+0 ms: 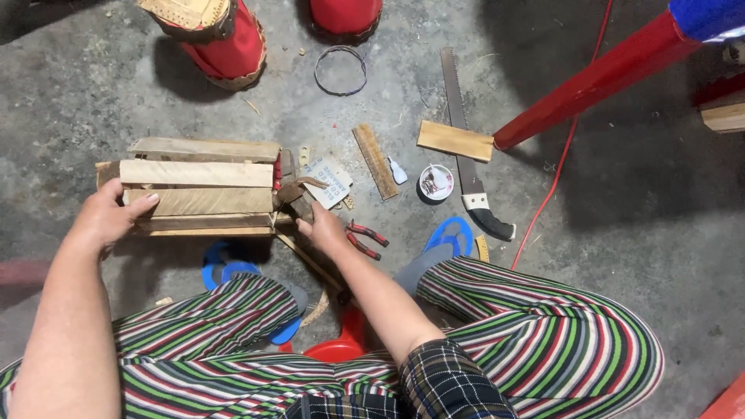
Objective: Assembling a small wooden crate by hammering nails into wooden slats and sanding the surfaces for a smooth finish.
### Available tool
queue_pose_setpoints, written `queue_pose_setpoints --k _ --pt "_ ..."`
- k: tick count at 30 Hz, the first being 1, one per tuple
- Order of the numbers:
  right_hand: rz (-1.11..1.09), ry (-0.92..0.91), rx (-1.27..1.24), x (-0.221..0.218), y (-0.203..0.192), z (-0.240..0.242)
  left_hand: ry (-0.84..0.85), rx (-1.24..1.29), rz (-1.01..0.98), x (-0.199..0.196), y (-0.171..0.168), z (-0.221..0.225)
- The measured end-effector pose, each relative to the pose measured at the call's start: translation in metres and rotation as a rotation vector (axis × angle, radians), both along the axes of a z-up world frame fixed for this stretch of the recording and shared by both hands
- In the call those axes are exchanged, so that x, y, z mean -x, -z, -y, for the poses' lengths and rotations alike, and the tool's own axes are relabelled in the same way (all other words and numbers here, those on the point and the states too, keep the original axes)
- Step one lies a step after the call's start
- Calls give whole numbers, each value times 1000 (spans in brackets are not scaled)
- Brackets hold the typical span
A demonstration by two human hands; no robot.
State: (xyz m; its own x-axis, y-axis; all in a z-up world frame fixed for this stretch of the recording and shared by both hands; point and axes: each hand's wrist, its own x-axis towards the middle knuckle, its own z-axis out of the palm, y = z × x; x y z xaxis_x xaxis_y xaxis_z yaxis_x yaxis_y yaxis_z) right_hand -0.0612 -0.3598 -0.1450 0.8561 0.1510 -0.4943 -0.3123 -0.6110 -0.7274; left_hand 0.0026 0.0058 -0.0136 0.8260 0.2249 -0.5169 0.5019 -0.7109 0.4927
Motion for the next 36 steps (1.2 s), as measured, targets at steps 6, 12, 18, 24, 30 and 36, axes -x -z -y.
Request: queue_pose_setpoints --k 6,12,18,24,30,36 --pt "-31 3 66 -4 9 -1 44 -20 25 0 10 -8" --pt "-209 103 44 -14 19 5 3 -5 29 5 -3 3" --pt "-180 134 -179 -15 19 21 -7 17 38 7 -2 3" --pt "-12 49 -33 -19 66 37 206 -20 197 2 21 -17" --pt "-127 157 -27 -21 1 41 -8 69 24 7 -25 14" --pt "-88 130 -50 -25 -3 36 3 35 -36 5 -39 23"
